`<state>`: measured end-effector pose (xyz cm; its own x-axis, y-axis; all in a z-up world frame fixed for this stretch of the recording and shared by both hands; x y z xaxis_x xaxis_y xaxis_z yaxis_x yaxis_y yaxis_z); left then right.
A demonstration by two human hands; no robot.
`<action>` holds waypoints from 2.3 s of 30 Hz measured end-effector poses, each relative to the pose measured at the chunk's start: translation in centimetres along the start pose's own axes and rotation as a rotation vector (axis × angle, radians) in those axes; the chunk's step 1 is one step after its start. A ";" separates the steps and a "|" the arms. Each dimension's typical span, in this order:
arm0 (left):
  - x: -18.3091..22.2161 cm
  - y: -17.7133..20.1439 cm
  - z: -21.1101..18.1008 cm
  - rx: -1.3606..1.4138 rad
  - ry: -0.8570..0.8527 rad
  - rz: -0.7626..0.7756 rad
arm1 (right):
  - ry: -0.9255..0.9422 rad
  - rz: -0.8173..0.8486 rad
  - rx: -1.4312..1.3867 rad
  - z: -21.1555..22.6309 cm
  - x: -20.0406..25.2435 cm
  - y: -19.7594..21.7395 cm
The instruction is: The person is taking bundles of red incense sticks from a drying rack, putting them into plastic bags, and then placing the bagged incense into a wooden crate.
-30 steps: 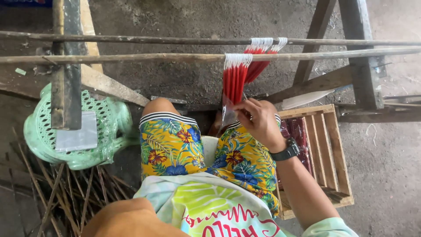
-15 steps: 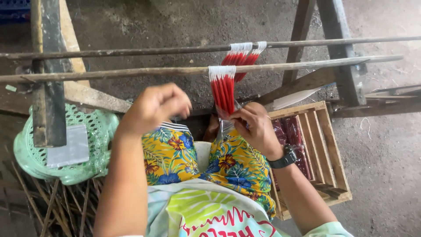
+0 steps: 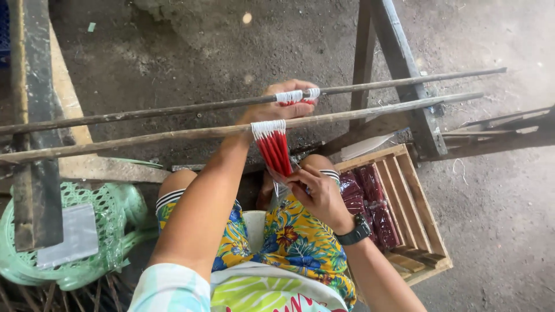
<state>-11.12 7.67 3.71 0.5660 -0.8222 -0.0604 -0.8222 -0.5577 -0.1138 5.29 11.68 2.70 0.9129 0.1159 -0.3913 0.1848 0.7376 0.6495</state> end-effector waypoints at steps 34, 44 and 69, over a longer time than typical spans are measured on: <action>3.1 3.3 4.5 -0.343 0.220 -0.450 | 0.013 -0.060 0.086 -2.7 1.2 -0.2; 8.9 1.0 1.9 0.170 0.323 0.124 | -0.009 -0.041 0.084 -1.8 1.2 -0.8; 10.8 -2.8 4.9 0.642 0.259 -0.130 | 0.009 -0.060 0.178 -0.4 1.8 -1.2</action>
<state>-2.36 0.90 -1.50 0.5596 -0.7984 0.2222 -0.5060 -0.5415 -0.6714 6.54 11.30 0.99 0.8951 0.0822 -0.4383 0.3009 0.6142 0.7295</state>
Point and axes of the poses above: each hand's wrist, its own x-axis away from the middle knuckle, its own y-axis out of the back of the hand, z = x × y, the point moved 5 cm from there along -x, towards the middle knuckle, and after that the axes turned 11 degrees about y, right-handed, at the moved point
